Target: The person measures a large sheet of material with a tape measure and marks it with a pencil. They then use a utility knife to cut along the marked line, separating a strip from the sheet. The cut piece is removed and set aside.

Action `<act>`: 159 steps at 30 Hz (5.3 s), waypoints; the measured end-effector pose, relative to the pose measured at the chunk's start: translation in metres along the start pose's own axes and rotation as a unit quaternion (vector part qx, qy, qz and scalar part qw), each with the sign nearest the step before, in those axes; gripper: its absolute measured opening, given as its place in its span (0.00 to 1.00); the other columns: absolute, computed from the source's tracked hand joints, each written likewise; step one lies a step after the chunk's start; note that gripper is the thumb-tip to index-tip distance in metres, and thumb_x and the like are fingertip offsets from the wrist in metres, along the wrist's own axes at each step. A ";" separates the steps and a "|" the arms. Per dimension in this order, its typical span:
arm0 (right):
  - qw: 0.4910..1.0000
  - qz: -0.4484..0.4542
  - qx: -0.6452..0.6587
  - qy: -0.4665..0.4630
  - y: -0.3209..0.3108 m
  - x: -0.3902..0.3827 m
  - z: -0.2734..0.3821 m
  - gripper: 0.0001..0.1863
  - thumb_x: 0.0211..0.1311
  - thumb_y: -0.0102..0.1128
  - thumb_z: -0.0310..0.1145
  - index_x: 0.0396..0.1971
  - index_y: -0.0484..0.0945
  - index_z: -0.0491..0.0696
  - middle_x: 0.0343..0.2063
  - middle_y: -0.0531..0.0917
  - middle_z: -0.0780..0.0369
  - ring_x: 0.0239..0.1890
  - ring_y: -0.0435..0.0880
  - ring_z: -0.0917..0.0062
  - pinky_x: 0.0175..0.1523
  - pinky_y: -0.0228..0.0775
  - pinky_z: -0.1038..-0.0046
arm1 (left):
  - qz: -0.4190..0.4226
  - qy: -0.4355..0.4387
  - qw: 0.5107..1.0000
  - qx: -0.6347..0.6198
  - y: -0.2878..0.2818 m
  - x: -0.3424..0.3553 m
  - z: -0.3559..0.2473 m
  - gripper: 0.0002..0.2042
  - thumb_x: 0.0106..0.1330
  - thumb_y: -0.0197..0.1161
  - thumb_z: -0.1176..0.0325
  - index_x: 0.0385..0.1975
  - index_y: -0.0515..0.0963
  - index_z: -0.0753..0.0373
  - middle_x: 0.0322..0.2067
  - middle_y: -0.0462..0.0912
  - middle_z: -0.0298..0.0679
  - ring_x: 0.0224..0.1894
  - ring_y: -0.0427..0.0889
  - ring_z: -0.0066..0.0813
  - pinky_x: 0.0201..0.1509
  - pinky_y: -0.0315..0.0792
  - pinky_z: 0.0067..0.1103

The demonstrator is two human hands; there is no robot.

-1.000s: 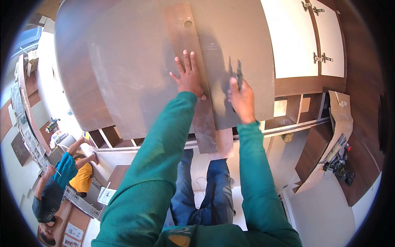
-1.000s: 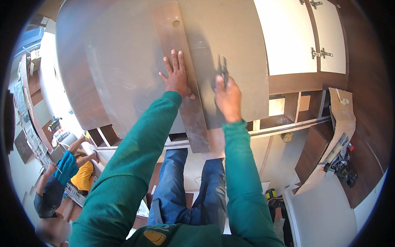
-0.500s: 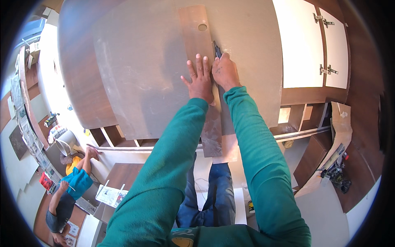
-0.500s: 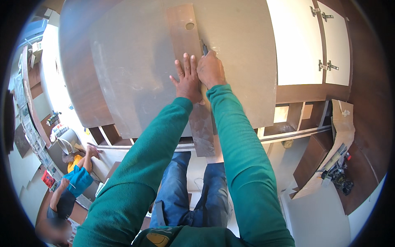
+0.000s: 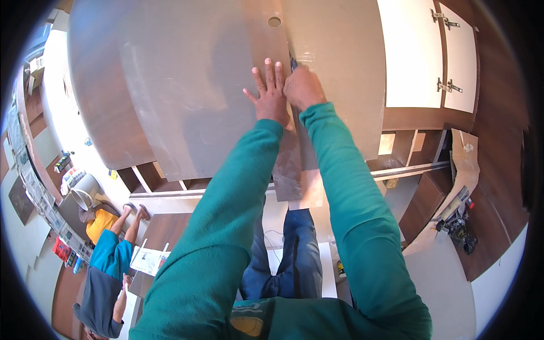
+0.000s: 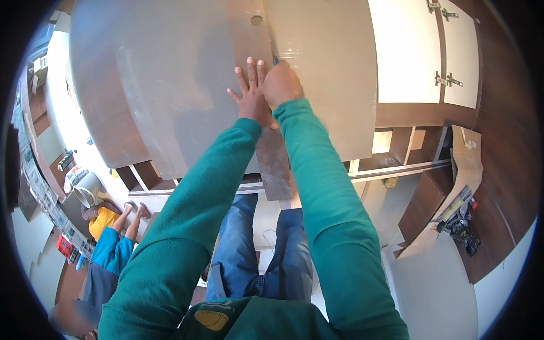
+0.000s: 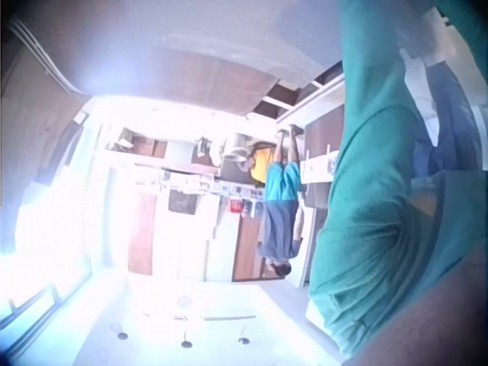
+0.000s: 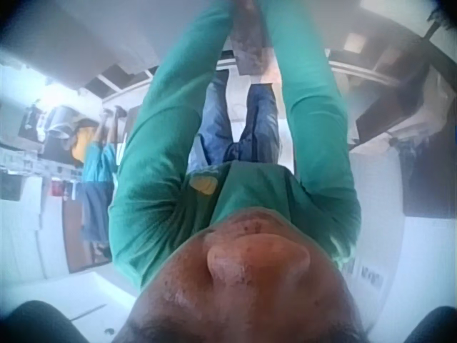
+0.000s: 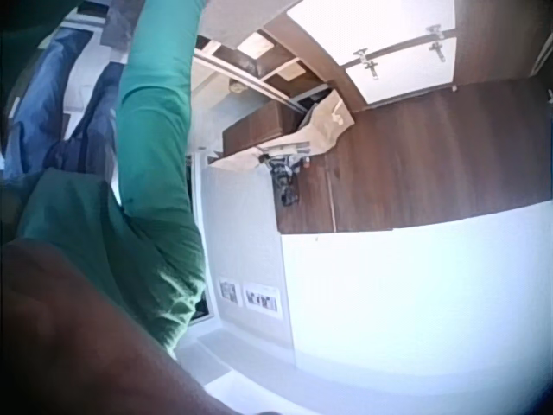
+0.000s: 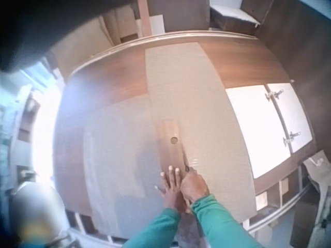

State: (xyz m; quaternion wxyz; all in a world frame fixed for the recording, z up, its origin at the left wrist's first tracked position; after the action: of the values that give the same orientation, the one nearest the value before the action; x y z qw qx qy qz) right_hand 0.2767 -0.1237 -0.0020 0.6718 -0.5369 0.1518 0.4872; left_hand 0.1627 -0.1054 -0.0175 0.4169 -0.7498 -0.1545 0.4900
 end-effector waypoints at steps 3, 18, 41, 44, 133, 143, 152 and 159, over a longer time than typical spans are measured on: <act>1.000 -0.011 0.025 0.007 0.009 -0.032 -0.018 0.23 0.68 0.59 0.34 0.54 0.74 0.30 0.43 0.86 0.34 0.50 0.87 0.39 0.57 0.81 0.51 | -0.043 0.005 0.999 -0.005 0.008 0.005 0.002 0.85 0.26 0.94 0.59 0.84 0.31 0.51 0.85 0.27 0.38 0.85 0.30 0.60 0.75 0.50 0.74; 0.995 0.084 -0.035 0.041 0.111 -0.275 -0.227 0.15 0.65 0.61 0.32 0.45 0.76 0.38 0.41 0.86 0.42 0.43 0.86 0.43 0.50 0.79 0.49 | -0.036 0.000 0.999 0.008 -0.004 -0.004 0.004 0.64 0.54 0.78 0.71 0.85 0.34 0.50 0.86 0.28 0.36 0.86 0.32 0.56 0.76 0.49 0.71; 0.988 -0.108 0.029 0.107 0.139 -0.211 -0.121 0.62 0.44 0.86 0.43 0.74 0.53 0.39 0.62 0.67 0.43 0.58 0.81 0.45 0.59 0.81 0.53 | 0.016 -0.125 0.942 -0.310 0.184 -0.306 0.297 0.17 0.74 0.68 0.62 0.53 0.85 0.69 0.47 0.89 0.56 0.50 0.90 0.50 0.54 0.82 0.37; 0.988 -0.100 0.082 0.079 0.120 -0.226 -0.132 0.58 0.42 0.83 0.42 0.70 0.56 0.36 0.61 0.68 0.43 0.58 0.80 0.44 0.61 0.80 0.54 | 0.016 -0.087 0.949 -0.304 0.169 -0.311 0.322 0.18 0.73 0.68 0.61 0.53 0.84 0.72 0.47 0.89 0.58 0.51 0.90 0.52 0.55 0.82 0.38; 0.856 -0.398 -0.062 0.325 -0.003 -0.292 -0.561 0.59 0.49 0.85 0.55 0.73 0.63 0.37 0.51 0.84 0.45 0.59 0.79 0.47 0.66 0.72 0.51 | -0.278 -0.352 0.869 -0.208 0.057 -0.191 0.448 0.38 0.75 0.57 0.39 0.60 0.78 0.78 0.58 0.81 0.68 0.63 0.79 0.63 0.70 0.71 0.43; 0.789 -0.062 0.554 0.259 0.157 -0.267 -0.343 0.24 0.80 0.56 0.52 0.55 0.80 0.44 0.37 0.83 0.62 0.30 0.76 0.79 0.33 0.72 0.73 | -0.292 -0.371 0.847 -0.243 -0.005 -0.124 0.521 0.40 0.71 0.63 0.38 0.64 0.76 0.74 0.62 0.78 0.65 0.69 0.74 0.59 0.74 0.67 0.42; 0.746 -0.076 0.560 0.353 0.249 -0.256 -0.260 0.27 0.81 0.53 0.55 0.58 0.73 0.45 0.44 0.84 0.56 0.42 0.84 0.69 0.46 0.81 0.61 | -0.256 -0.301 0.876 -0.278 -0.037 -0.029 0.564 0.40 0.66 0.68 0.38 0.63 0.77 0.72 0.61 0.80 0.62 0.68 0.75 0.57 0.73 0.68 0.42; 0.769 -0.206 0.516 0.317 0.239 -0.237 -0.246 0.22 0.82 0.54 0.54 0.54 0.73 0.49 0.40 0.82 0.58 0.33 0.82 0.72 0.34 0.78 0.66 | -0.235 -0.297 0.897 -0.228 -0.038 -0.019 0.577 0.43 0.62 0.72 0.36 0.62 0.77 0.72 0.52 0.85 0.55 0.63 0.80 0.50 0.69 0.72 0.38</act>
State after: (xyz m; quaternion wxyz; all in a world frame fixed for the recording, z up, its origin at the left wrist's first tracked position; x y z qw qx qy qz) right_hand 0.0467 -0.4662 -0.0596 0.8453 -0.2518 0.4710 -0.0124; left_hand -0.3376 0.1785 -0.0760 0.2721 -0.5860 -0.5501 0.5291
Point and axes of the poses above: each hand's wrist, its own x-axis towards the middle knuckle, its own y-axis out of the palm, z = x × y, the point moved 9 cm from there along x, towards the middle knuckle
